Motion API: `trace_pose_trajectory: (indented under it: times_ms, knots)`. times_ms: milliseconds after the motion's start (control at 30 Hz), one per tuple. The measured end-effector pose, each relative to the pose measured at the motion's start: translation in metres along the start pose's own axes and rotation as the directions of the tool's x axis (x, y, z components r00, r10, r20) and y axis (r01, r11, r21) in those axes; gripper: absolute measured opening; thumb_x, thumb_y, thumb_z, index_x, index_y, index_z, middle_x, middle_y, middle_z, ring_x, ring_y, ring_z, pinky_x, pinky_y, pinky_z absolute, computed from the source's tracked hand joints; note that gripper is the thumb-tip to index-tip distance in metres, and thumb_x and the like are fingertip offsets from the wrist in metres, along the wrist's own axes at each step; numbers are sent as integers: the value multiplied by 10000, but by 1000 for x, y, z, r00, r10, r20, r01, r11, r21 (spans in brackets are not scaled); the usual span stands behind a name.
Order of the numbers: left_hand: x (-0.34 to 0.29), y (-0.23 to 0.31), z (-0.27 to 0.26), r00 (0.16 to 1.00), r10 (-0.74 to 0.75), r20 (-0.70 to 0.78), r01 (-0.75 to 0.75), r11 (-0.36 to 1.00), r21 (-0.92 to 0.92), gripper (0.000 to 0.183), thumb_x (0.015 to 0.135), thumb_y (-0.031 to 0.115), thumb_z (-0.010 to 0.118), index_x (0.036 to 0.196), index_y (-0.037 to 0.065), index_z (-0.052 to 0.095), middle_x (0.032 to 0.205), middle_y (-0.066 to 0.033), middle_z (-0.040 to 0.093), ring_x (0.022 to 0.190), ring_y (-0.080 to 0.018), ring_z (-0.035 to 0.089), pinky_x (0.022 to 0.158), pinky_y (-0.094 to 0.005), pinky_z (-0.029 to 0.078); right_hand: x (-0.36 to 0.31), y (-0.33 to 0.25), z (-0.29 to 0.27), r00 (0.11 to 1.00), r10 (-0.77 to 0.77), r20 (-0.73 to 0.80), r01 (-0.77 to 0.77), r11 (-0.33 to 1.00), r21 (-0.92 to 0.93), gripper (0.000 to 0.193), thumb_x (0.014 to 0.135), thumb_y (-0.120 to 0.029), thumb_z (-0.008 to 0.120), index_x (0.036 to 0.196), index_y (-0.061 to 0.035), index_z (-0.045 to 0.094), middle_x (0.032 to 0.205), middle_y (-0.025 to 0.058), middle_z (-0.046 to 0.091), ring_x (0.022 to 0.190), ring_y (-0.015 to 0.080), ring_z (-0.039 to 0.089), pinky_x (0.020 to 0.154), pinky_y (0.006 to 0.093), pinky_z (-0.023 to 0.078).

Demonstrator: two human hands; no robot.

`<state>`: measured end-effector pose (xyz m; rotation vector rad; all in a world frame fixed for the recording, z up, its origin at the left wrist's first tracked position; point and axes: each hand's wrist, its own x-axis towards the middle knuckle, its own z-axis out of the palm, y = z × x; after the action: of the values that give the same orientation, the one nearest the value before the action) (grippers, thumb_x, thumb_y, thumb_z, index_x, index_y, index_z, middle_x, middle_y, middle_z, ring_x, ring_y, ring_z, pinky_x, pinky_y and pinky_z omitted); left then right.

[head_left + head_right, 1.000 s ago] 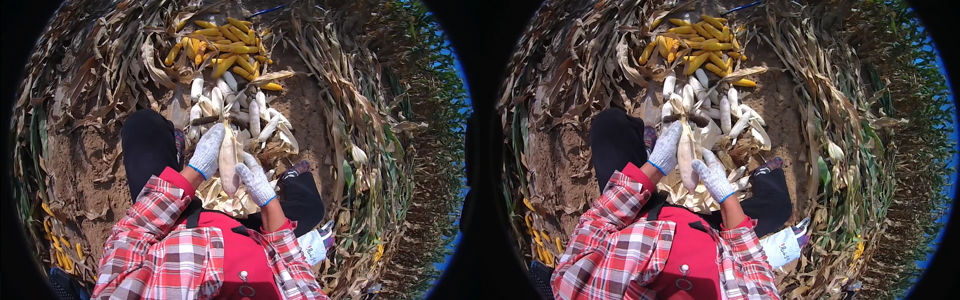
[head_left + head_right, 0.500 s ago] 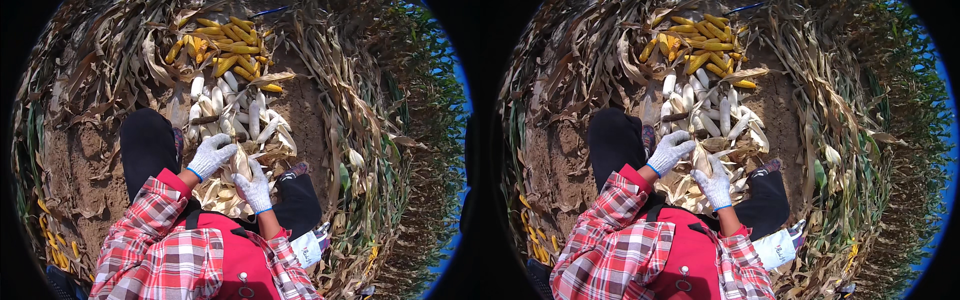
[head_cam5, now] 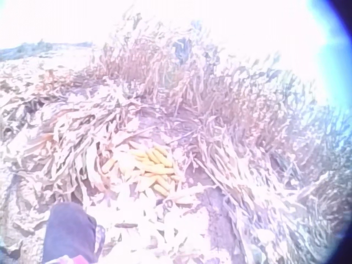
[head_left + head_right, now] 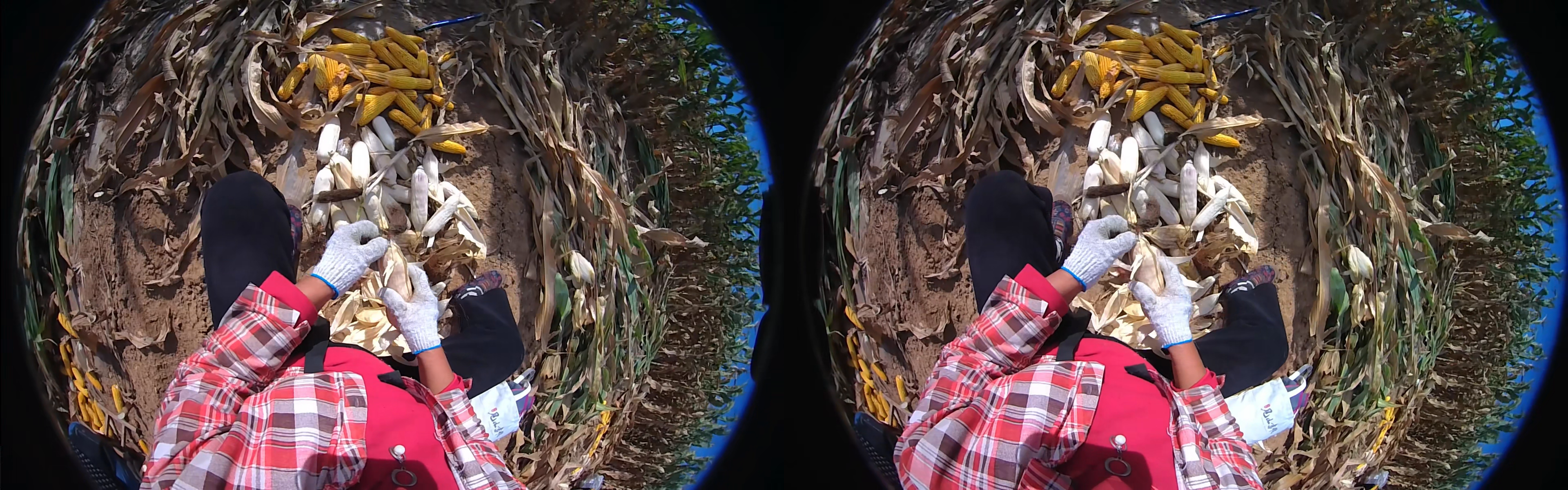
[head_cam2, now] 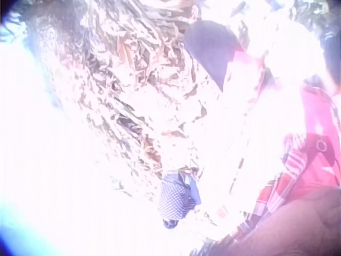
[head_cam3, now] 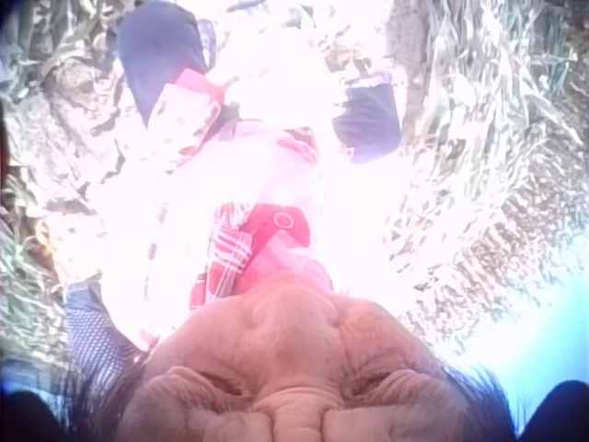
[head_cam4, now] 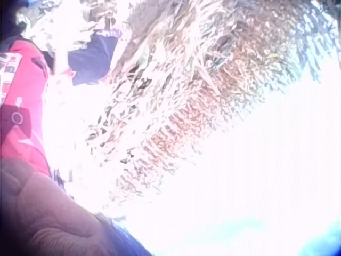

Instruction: The person sits in a cornfield and shucks corn cobs by hand, removing the husks and placing the shucked cobs into a pile. The person handles multiple cobs one at a time, separating husks from kernels.

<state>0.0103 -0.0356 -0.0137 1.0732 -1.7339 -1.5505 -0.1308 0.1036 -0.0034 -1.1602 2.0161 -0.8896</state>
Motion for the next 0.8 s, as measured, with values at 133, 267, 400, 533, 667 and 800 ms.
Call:
trace_pose_trajectory:
  times_ms: [133,267,400,533,667,800]
  knots:
    - [-5,11,-2,997,-68,20,70,983,-169,244,863,211,657,878,-32,665,804,-83,603,755,-155,585,697,-314,475,1,-2,-5,982,115,150,-155,942,296,731,743,-247,803,1357,21,512,1347,163,554,1235,237,521,1050,339,399]
    - [-9,9,1,991,-120,64,134,940,-315,276,890,236,660,953,-32,677,838,-64,616,781,-140,581,721,-299,479,-4,-9,-12,976,66,207,-160,863,479,564,818,-192,727,1320,-24,530,1218,85,597,1118,185,556,981,324,439]
    - [-6,15,-1,980,-158,122,191,917,-350,317,928,288,646,1005,-18,675,871,-38,628,784,-109,569,721,-282,478,-4,-10,-15,975,85,205,-169,882,439,658,780,-264,771,1333,6,537,1291,123,577,1171,213,544,1033,337,404]
    - [-3,26,-5,977,-205,67,215,907,-362,321,950,315,619,1004,4,675,836,-21,627,744,-79,555,683,-266,470,2,16,-10,987,44,154,-68,985,157,675,747,-291,782,1301,20,554,1251,173,600,1159,261,562,1024,360,417]
    - [-3,30,-9,970,-233,76,244,897,-370,309,958,304,601,966,1,662,771,-16,618,693,-87,551,667,-262,467,-1,13,-4,990,5,140,-31,983,182,661,732,-287,785,1287,2,573,1186,169,637,1099,258,600,973,365,457]
    - [-5,19,-1,958,-288,3,255,841,-477,266,965,279,593,931,23,659,757,-10,611,652,-83,548,626,-255,463,-6,-7,-3,991,46,129,-72,976,204,637,741,-267,791,1279,0,579,1174,134,644,1075,210,606,944,336,472]
